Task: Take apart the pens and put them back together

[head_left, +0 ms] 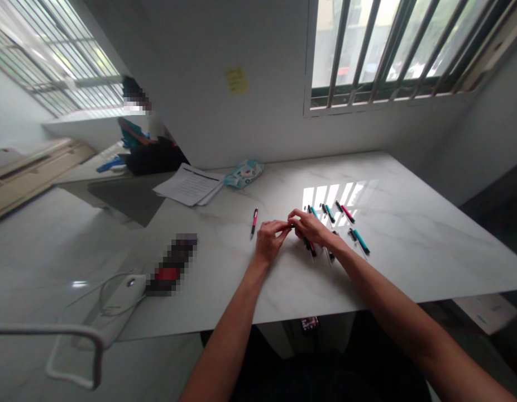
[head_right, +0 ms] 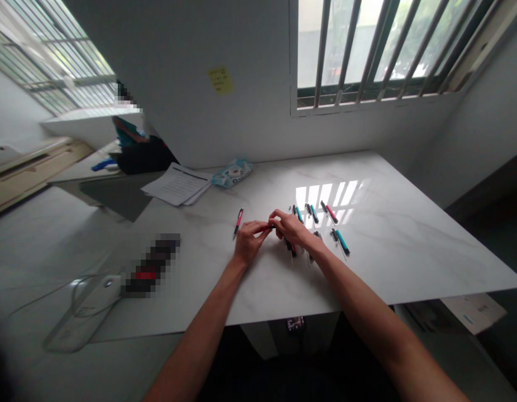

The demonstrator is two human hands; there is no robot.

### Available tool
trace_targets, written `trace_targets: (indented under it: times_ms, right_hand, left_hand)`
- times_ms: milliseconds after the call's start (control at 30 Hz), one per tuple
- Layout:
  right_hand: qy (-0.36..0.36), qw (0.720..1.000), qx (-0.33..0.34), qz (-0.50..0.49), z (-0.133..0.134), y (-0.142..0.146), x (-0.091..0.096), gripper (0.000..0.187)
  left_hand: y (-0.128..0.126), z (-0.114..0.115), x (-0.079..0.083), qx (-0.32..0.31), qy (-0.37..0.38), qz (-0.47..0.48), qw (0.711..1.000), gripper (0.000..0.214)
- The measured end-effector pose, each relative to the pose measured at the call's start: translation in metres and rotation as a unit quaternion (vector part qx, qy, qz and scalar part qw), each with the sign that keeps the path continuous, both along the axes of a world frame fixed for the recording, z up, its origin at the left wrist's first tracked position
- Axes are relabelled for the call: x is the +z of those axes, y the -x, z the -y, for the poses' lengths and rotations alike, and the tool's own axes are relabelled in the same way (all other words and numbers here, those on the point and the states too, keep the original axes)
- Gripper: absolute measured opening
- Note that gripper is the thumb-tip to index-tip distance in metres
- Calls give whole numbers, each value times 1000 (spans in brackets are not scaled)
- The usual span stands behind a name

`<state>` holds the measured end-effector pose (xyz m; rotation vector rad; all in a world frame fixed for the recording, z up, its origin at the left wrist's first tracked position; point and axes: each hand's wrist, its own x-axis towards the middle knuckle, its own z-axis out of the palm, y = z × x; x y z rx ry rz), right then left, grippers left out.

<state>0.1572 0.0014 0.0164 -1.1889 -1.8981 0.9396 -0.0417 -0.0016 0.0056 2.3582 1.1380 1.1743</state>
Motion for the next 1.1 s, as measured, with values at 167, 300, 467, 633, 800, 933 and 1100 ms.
trace_targets:
  times_ms: [167,300,467,633,800,933,1100]
  right_hand:
    - [-30,999,18,-11,-3,-15,7,35]
    - [-60,997,-1,-45,-7,-23,5,27]
    - [-73,997,-7,1,-10,-24,0,34]
    - [-62,995,-15,71,-10,-24,2,48]
    - [-46,999,-2,21,-9,-24,2,37]
    - [-43,998,11,-35,-10,-25,2,33]
    - [-44,999,-14,27,-10,-24,1,36]
  left_hand:
    - [3,-3,-1,45,23,49,998,10]
    - [7,-7,-4,55,26,54,997,10]
    - [8,-7,-4,53,11,42,998,12]
    - [6,-4,0,23,0,27,999,13]
    - [6,-5,-3,31,23,49,998,12]
    - [7,-6,-7,28,47,73,996,14]
    - [7,-7,-10,26,54,80,995,16]
